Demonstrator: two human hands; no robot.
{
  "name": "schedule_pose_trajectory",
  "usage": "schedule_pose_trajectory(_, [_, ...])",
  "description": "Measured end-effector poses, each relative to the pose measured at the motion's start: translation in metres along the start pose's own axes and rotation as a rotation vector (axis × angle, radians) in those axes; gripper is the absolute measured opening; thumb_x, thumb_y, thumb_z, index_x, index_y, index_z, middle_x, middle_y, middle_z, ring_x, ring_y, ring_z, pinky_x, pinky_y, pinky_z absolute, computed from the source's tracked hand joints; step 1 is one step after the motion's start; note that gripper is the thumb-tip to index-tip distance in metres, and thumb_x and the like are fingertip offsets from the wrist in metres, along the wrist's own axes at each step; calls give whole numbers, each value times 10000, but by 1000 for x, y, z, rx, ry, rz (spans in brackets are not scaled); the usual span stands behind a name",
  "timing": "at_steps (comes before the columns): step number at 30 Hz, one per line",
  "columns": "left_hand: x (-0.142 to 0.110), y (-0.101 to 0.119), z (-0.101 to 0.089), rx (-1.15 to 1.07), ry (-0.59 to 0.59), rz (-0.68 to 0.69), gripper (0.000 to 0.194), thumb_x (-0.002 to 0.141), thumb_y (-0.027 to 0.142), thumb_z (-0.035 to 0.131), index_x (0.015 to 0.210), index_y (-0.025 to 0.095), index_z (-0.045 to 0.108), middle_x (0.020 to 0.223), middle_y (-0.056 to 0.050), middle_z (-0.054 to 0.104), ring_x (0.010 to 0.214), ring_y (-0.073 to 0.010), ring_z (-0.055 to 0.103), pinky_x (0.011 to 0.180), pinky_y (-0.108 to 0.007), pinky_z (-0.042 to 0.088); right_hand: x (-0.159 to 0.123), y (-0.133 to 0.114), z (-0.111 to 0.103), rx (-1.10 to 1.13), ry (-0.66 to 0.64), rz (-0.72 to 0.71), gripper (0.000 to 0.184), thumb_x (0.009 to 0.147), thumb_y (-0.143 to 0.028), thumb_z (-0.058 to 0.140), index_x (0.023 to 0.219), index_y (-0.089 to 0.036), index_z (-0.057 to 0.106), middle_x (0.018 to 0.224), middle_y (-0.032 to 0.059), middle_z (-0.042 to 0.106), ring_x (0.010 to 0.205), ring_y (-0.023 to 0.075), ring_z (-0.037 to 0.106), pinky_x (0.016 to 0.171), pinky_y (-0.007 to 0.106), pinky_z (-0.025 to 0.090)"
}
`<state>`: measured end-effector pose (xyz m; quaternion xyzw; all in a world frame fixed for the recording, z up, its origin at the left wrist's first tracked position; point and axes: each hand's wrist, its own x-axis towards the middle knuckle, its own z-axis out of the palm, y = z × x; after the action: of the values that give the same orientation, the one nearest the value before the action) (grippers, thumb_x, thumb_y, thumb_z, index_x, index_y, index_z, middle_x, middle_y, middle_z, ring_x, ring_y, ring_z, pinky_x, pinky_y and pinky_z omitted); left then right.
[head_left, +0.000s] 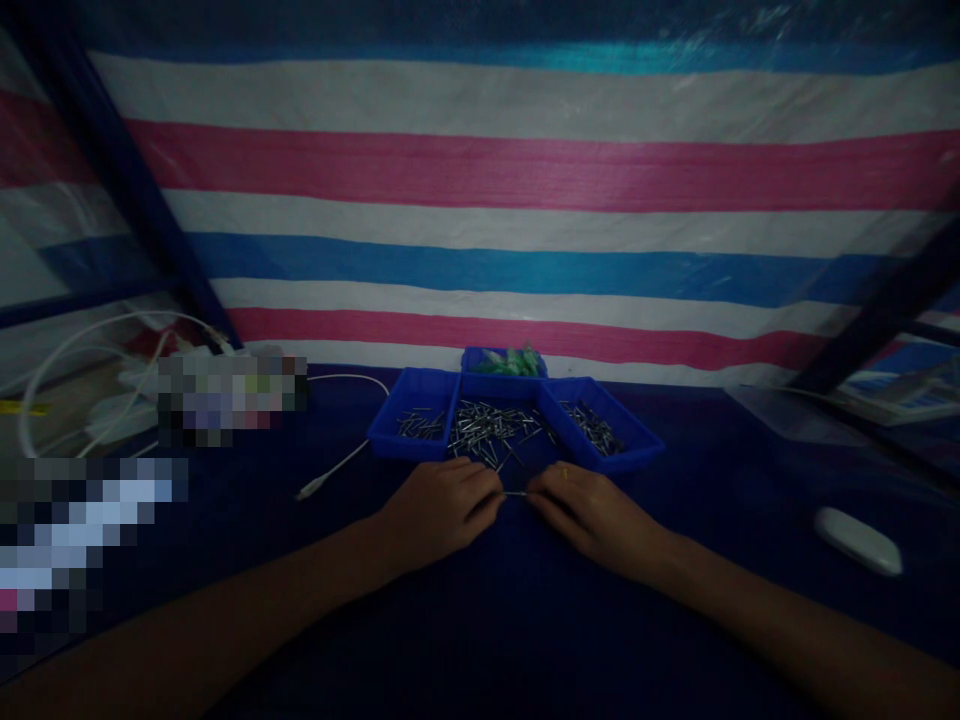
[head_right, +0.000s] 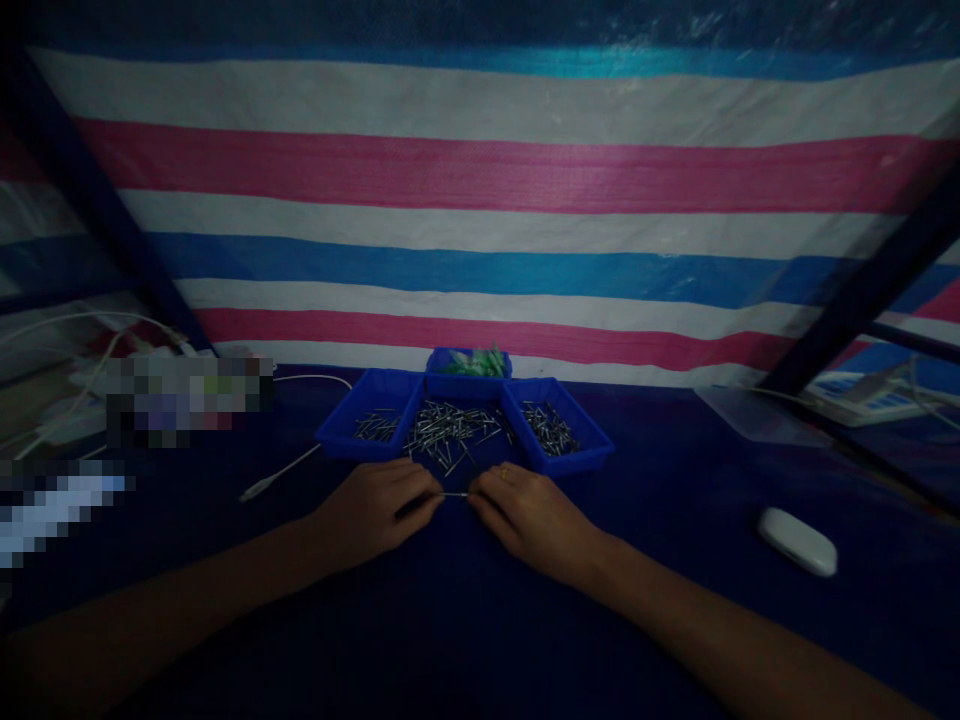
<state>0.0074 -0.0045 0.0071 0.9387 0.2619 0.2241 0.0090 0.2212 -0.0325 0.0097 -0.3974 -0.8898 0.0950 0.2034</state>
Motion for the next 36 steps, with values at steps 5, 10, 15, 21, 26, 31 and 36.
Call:
schedule_pose_trajectory(5, [-1,2,-1,-62,57,57,172,906,259,415,934,168,559,835,-11,612,776,-121,558,687,-225,440,0,-3,-1,16,-66,-51,225,930,-227,342,880,-156,549,783,44,557,724,150,516,676,286,439])
schedule_pose_trajectory(10, [-2,1,1,-60,73,220,185,911,258,423,998,156,552,881,-22,623,796,-120,558,698,-218,446,0,-7,-2,48,-90,-101,235,939,-228,331,906,-147,550,789,47,557,725,146,505,667,274,437])
schedule_pose_trajectory(15, [-3,-2,3,-80,48,257,178,916,202,401,996,144,549,889,-29,618,817,-126,541,725,-228,447,-1,-6,-1,75,-78,-146,246,945,-242,326,903,-147,549,784,41,553,721,139,504,661,264,434])
schedule_pose_trajectory(21, [-2,-2,3,-96,37,288,164,908,180,408,1000,133,535,898,-35,609,843,-133,529,745,-237,449,-2,-5,0,89,-77,-160,246,945,-251,329,906,-156,553,776,35,551,722,133,504,649,256,431])
schedule_pose_trajectory(26, [-1,3,-1,-112,5,288,143,891,188,413,917,131,541,859,-44,589,839,-136,527,750,-243,452,-1,-7,0,89,-82,-162,214,933,-233,362,899,-155,559,776,34,559,722,132,509,653,252,432])
schedule_pose_trajectory(31, [-1,6,-3,-177,57,274,78,800,150,460,854,133,514,937,-60,579,908,-149,520,796,-245,445,-1,-6,0,58,-73,-121,188,916,-241,396,926,-152,561,796,46,571,738,145,522,667,274,434])
schedule_pose_trajectory(36, [-1,5,-2,-97,-11,140,66,809,185,460,831,153,512,742,-5,573,691,-121,526,626,-219,427,-2,-6,-1,63,-39,-87,170,896,-244,431,973,-146,548,805,49,578,747,151,531,671,279,435])
